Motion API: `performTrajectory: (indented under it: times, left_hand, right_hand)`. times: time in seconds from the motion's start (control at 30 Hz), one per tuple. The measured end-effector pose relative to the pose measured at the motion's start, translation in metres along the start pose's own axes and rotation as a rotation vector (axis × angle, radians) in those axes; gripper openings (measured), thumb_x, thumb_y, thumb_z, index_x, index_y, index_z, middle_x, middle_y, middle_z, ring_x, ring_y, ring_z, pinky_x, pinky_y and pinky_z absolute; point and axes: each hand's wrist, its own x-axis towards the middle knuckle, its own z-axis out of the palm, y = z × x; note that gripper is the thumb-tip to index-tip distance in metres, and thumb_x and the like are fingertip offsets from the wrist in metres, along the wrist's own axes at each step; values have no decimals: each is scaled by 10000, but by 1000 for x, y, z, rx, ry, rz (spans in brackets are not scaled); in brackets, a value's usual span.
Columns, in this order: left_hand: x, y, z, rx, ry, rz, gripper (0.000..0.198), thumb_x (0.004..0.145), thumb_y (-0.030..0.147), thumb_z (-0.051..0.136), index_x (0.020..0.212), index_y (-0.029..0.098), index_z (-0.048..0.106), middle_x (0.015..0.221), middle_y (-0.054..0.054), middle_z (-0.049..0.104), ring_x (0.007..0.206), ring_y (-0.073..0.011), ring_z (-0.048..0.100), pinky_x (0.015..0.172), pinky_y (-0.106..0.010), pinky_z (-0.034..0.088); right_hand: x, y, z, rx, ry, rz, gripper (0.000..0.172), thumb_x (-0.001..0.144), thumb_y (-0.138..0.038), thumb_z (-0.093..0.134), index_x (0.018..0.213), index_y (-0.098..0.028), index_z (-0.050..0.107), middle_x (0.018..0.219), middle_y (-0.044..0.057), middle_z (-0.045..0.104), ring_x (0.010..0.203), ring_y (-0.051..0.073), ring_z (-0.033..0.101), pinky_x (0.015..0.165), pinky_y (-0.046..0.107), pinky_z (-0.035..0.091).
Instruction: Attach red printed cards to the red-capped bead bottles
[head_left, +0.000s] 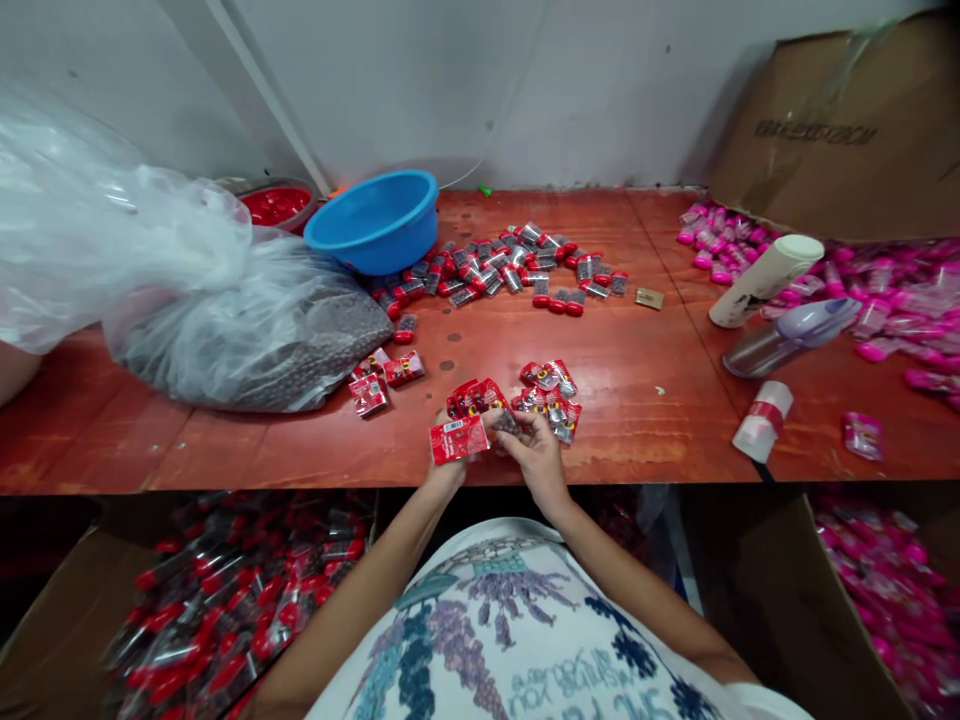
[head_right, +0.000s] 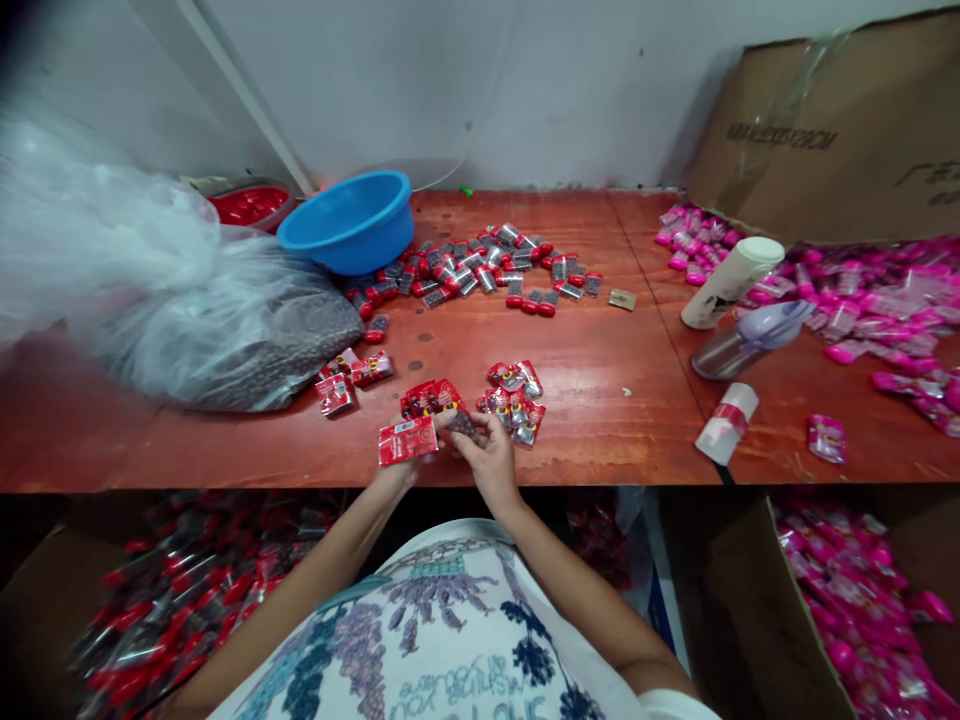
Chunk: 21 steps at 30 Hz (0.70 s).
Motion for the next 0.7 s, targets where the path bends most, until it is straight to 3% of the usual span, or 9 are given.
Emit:
performTrajectory:
  times: [0.17,0.27,0.4,0.53,0.7]
  left_hand:
    - [5,-1,3,27,-13,35,272,540,230,818,733,136,651,672,-15,659,523,-106,572,509,-219,498]
    - [9,0,-1,78,-41,-10,324,505,240,835,752,132,656,667,-22,663,469,-104,547,428,-213,459]
    - [11,1,-3,67,-92,-62,366,479,255,846,766,125,660,677,-39,676,436,-105,536,401,-224,452]
    - [11,5,0,46,-39,-87,345,489,278,840,739,131,653,671,-35,677,446,-104,552,411,-214,460]
    - [11,9,1,81,-32,-159,319,488,298,842,660,118,643,544,-32,635,359,-86,489,325,-183,357]
  right_hand:
    - [6,-1,-2,-78,39,-67,423,694,-277,728,1069,-221,540,988,26,622,853,159,649,785,304,549]
    - [13,-9,-8,13,2,-8,552,684,-292,737,1171,-248,483,929,3,631,798,155,657,675,278,568]
    - [19,-18,-13,69,-17,89,509,666,-347,751,1111,-236,531,862,-9,637,631,128,633,525,247,551]
    - [19,-17,-12,38,-78,76,438,672,-368,745,1061,-237,592,942,10,655,666,134,633,614,289,570]
    - [20,-10,-18,-77,-140,0,442,683,-311,737,1100,-237,612,946,12,659,744,146,618,692,293,544]
